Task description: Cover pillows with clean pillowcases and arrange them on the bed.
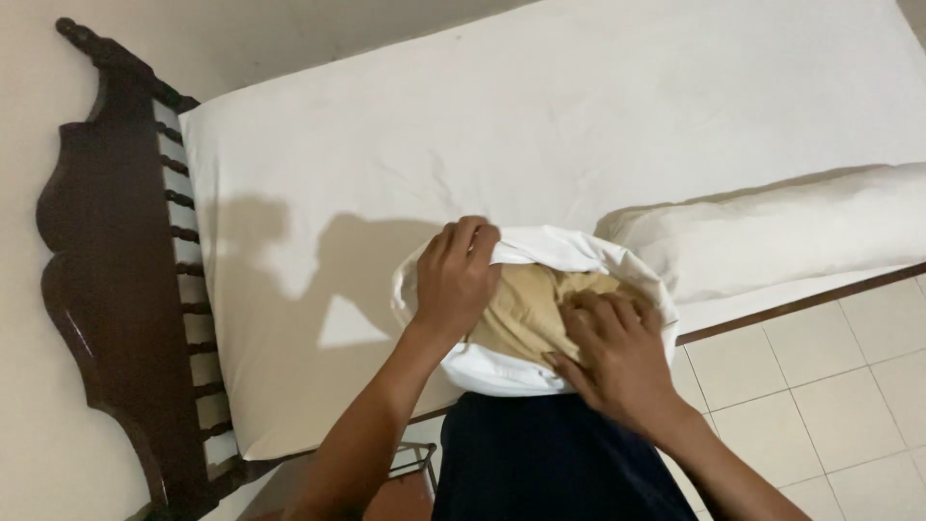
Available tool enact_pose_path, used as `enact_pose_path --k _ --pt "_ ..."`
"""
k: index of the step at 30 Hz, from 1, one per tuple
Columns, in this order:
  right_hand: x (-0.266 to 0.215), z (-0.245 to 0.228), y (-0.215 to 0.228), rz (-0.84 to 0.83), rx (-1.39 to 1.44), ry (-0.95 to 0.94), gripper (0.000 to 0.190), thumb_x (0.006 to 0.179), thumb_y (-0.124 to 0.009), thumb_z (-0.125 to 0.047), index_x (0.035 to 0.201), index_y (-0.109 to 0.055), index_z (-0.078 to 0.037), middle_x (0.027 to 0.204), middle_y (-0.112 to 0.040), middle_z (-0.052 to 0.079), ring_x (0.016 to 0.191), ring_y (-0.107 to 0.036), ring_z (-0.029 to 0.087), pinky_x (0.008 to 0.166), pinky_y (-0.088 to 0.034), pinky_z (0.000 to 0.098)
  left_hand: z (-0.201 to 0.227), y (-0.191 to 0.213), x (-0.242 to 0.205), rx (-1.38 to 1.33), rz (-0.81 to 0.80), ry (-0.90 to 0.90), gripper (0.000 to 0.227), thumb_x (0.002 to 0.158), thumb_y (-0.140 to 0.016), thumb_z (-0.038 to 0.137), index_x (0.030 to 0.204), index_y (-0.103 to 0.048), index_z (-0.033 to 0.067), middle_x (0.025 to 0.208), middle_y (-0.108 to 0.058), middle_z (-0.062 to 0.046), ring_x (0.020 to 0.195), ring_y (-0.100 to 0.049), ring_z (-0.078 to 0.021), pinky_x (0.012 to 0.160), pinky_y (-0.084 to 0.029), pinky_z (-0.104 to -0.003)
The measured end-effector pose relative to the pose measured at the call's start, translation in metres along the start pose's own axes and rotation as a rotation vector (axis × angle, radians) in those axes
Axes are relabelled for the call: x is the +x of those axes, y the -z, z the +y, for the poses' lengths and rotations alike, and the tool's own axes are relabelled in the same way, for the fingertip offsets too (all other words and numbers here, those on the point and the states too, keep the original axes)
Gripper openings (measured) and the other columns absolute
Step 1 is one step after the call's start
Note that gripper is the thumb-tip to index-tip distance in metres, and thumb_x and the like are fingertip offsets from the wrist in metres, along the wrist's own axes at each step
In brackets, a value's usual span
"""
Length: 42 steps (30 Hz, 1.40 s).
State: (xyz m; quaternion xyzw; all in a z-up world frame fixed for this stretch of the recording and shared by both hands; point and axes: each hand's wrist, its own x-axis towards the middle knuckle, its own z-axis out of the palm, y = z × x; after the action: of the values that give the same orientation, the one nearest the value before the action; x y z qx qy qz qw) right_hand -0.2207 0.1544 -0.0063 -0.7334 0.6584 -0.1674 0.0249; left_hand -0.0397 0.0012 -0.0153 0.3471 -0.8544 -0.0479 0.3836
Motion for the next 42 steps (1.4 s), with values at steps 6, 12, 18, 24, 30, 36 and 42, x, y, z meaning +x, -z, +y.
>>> enact_pose_path --k 6,12,18,24,30,36,42 --pt "-0.006 0.0 -0.025 0.09 0.071 0.19 0.052 0.085 -0.072 -0.035 0.123 -0.067 0.0 0.126 -0.063 0.021 0.12 -0.056 0.038 0.107 -0.036 0.0569 0.047 -0.062 0.035 -0.02 -0.154 -0.361 0.017 0.088 -0.07 0.0 0.104 -0.067 -0.0011 0.101 -0.067 -0.016 0.086 -0.067 -0.0251 0.071 -0.057 -0.035" --pt "-0.017 0.086 -0.13 -0.168 0.33 -0.026 0.034 0.097 -0.064 -0.02 0.125 -0.065 -0.001 0.12 -0.069 0.014 0.112 -0.064 0.026 0.097 -0.052 0.0411 0.102 -0.059 0.029 -0.229 -0.18 -0.628 0.007 0.094 -0.071 0.004 0.1 -0.068 0.0035 0.094 -0.069 -0.01 0.084 -0.069 -0.0244 0.07 -0.056 -0.037" --pt "0.013 0.026 -0.009 -0.186 -0.01 -0.196 0.04 0.092 -0.067 -0.025 0.127 -0.06 -0.006 0.122 -0.064 0.014 0.114 -0.066 0.031 0.099 -0.053 0.0442 0.061 -0.071 0.029 -0.167 -0.126 -0.288 0.022 0.085 -0.076 -0.003 0.104 -0.068 0.0033 0.1 -0.066 -0.01 0.087 -0.067 -0.0227 0.073 -0.055 -0.033" --pt "-0.007 0.029 0.012 0.112 -0.169 -0.073 0.067 0.071 -0.075 -0.031 0.127 -0.057 0.002 0.125 -0.06 0.027 0.104 -0.067 0.043 0.082 -0.056 0.0488 0.044 -0.033 0.041 -0.179 -0.129 -0.06 0.035 0.068 -0.08 -0.006 0.098 -0.065 0.0053 0.095 -0.066 -0.01 0.087 -0.067 -0.0279 0.075 -0.055 -0.039" --pt "-0.005 0.067 0.014 -0.022 0.112 -0.381 0.047 0.091 -0.073 -0.035 0.117 -0.06 0.002 0.104 -0.067 0.021 0.064 -0.073 0.031 0.05 -0.057 0.039 0.054 -0.03 0.038 -0.246 -0.057 -0.001 0.039 0.067 -0.08 -0.005 0.1 -0.062 0.004 0.098 -0.065 -0.009 0.092 -0.067 -0.0302 0.077 -0.054 -0.04" --pt "0.017 0.08 0.016 0.091 -0.003 -0.518 0.043 0.085 -0.078 -0.036 0.106 -0.06 -0.002 0.092 -0.069 0.017 0.061 -0.071 0.033 0.046 -0.052 0.0436 0.076 -0.026 0.042 -0.24 0.014 -0.104 0.04 0.067 -0.083 -0.001 0.101 -0.063 0.0058 0.104 -0.063 -0.008 0.097 -0.061 -0.0272 0.084 -0.049 -0.039" --pt "0.007 0.11 0.005 0.073 -0.01 -0.5 0.031 0.089 -0.07 -0.015 0.112 -0.056 0.0 0.097 -0.071 0.021 0.064 -0.07 0.039 0.053 -0.053 0.0484 0.074 -0.056 0.006 -0.034 0.086 0.002 0.038 0.063 -0.085 0.007 0.094 -0.063 0.0071 0.108 -0.061 -0.012 0.098 -0.053 -0.0301 0.082 -0.041 -0.045"
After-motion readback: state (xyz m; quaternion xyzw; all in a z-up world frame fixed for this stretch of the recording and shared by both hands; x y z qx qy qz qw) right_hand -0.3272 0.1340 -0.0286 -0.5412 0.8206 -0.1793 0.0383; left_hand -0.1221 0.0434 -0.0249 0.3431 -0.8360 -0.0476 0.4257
